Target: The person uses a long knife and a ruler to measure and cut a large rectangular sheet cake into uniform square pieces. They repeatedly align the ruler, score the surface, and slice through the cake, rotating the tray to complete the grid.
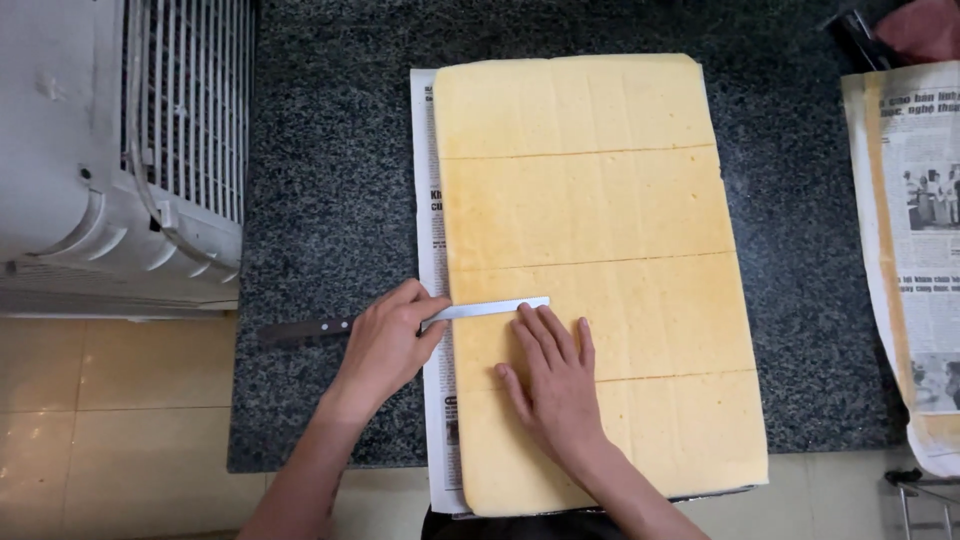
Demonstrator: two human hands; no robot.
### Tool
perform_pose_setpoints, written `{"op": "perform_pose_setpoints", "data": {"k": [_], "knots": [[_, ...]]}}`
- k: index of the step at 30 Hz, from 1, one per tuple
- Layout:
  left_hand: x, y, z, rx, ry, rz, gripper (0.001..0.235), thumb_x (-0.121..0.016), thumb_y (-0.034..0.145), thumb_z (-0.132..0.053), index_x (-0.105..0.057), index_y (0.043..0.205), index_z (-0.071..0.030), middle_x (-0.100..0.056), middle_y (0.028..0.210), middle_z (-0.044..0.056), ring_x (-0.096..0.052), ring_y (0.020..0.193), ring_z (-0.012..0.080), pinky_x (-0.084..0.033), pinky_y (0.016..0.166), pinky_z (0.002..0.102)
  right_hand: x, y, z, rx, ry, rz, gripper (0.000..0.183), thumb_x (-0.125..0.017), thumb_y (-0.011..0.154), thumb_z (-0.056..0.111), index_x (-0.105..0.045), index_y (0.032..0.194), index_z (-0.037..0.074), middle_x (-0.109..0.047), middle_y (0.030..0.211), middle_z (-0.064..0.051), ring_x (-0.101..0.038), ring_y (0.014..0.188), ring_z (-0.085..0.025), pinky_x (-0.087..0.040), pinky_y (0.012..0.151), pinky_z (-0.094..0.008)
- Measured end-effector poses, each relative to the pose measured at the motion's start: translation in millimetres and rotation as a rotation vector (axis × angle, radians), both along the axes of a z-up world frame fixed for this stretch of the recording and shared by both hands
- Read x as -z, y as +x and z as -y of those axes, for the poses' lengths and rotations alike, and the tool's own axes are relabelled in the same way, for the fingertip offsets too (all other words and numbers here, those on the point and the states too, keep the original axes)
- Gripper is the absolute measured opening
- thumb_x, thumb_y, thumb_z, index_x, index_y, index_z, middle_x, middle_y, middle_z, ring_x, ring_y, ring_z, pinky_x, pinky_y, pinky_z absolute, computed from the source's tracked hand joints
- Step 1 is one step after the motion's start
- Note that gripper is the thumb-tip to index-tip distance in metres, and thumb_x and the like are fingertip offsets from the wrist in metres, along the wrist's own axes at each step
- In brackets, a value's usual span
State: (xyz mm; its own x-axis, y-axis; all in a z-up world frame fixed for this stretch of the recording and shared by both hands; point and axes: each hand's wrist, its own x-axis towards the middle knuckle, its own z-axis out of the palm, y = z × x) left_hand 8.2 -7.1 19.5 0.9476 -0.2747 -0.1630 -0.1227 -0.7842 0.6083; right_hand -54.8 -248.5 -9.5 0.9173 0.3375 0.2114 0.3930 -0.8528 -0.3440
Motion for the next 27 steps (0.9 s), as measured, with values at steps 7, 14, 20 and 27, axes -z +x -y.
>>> {"op": "perform_pose_setpoints", "data": {"k": [7,14,20,27], "knots": [[-34.5,4.1,29.3,0.176,0.383,0.423,0.009,-0.066,0.085,-0.004,-0.069,0.084,-0.013,-0.056,0.085,0.006,-0.064,0.075,0.0306,-0.055,0.066,0.046,-11.4,4.5,1.2,0.016,0.095,-0.064,0.052,-0.055,0.105,0.036,-0.055,0.145,0.003,-0.051,0.161,-0.012,-0.047,0.149,-0.028,-0.021,0.127,-0.059],[-78.2,3.7,56.9,0.305,0.604,0.548,0.018,-0.064,0.083,0.001,-0.068,0.076,-0.016,-0.062,0.083,0.005,-0.062,0.077,0.0253,-0.046,0.072,0.039,-27.9,1.0,15.5,-0.009,0.235,-0.159,0.054,-0.058,0.104,0.033,-0.052,0.148,0.004,-0.048,0.162,-0.014,-0.046,0.149,-0.026,-0.021,0.127,-0.056],[-34.1,-11.0,68.9,0.196,0.156,0.381,0.013,-0.072,0.091,-0.015,-0.075,0.105,-0.014,-0.061,0.094,0.006,-0.062,0.086,0.0276,-0.046,0.076,0.044,-24.4,-20.2,71.0,-0.016,0.124,-0.103,0.059,-0.065,0.098,0.032,-0.050,0.150,0.009,-0.043,0.167,-0.014,-0.043,0.153,-0.030,-0.019,0.128,-0.060],[20.8,-0.2,110.1,0.101,-0.046,0.397,0.014,-0.074,0.096,-0.024,-0.075,0.110,-0.023,-0.057,0.096,0.002,-0.058,0.090,0.0257,-0.039,0.076,0.044,-5.6,-8.0,105.7,0.071,-0.022,-0.005,0.054,-0.059,0.102,0.036,-0.053,0.147,0.007,-0.041,0.169,-0.011,-0.039,0.157,-0.028,-0.021,0.129,-0.058]]}}
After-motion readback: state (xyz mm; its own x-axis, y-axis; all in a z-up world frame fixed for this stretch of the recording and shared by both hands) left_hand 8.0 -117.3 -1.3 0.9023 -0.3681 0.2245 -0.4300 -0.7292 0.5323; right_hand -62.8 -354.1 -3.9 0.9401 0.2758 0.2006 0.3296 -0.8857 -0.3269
